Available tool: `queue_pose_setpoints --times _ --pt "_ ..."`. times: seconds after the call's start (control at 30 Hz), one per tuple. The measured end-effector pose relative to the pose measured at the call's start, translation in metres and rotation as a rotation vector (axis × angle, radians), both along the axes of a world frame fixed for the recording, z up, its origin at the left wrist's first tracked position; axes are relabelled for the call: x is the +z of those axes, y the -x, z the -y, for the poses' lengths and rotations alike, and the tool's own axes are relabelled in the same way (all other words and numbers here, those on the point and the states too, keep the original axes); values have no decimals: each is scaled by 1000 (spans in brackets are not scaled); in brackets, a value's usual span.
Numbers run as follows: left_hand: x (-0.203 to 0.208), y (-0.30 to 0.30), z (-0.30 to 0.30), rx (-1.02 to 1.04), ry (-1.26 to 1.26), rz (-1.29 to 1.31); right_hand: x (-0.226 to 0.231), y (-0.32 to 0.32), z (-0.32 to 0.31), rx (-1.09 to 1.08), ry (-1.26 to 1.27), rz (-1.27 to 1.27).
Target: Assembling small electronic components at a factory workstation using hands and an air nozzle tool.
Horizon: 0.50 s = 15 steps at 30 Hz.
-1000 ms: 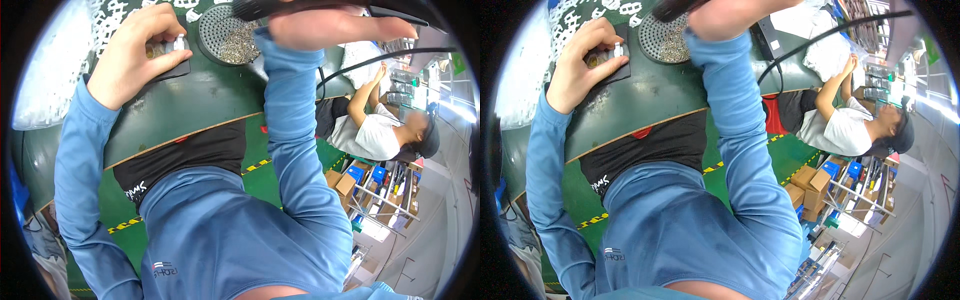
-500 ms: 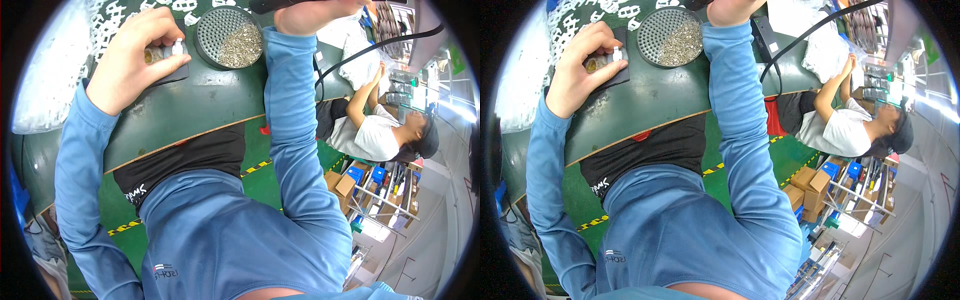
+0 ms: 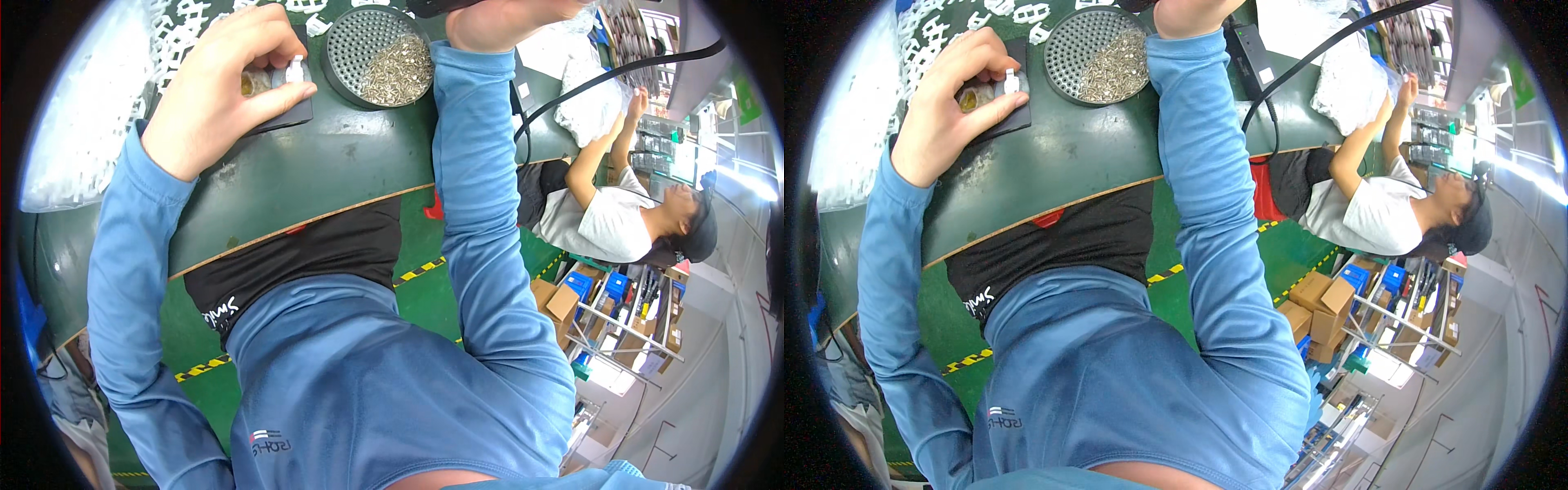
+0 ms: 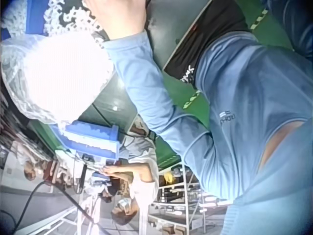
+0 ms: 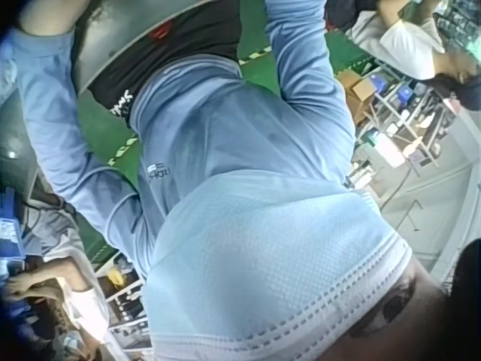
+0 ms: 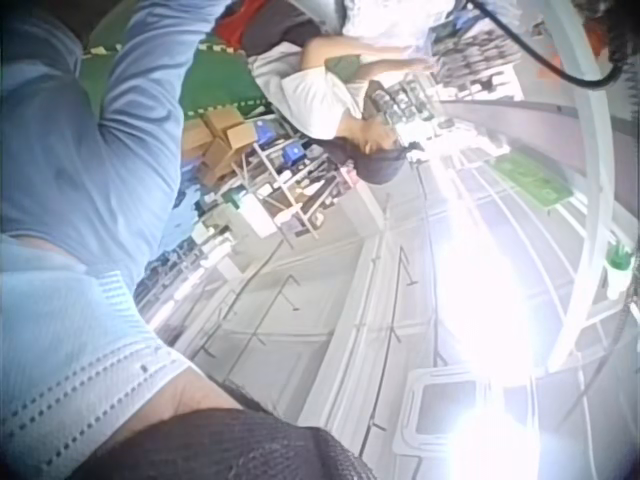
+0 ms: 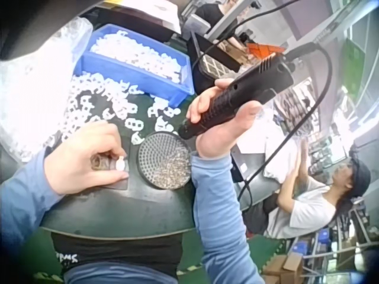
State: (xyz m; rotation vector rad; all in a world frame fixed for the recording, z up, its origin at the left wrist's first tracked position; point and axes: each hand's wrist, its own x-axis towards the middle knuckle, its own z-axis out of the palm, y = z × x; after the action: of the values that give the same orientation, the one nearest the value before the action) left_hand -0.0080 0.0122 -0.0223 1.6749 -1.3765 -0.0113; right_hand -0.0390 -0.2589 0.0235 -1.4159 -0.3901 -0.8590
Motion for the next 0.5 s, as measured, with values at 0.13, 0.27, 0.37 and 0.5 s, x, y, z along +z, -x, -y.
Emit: queue_pose_setpoints --times 0.13,0.27,0.37,0.5 --pt "1 -1 0 0 21 32 0 -1 -1 -27 31 10" --pt "0 -1 0 -5 26 29 22 12 -34 79 -687 -152" --pt "-2 2 3 -4 77 44 26 3 8 112 -52 114" --pt "7 4 0 37 74 68 63 9 -24 347 54 202"
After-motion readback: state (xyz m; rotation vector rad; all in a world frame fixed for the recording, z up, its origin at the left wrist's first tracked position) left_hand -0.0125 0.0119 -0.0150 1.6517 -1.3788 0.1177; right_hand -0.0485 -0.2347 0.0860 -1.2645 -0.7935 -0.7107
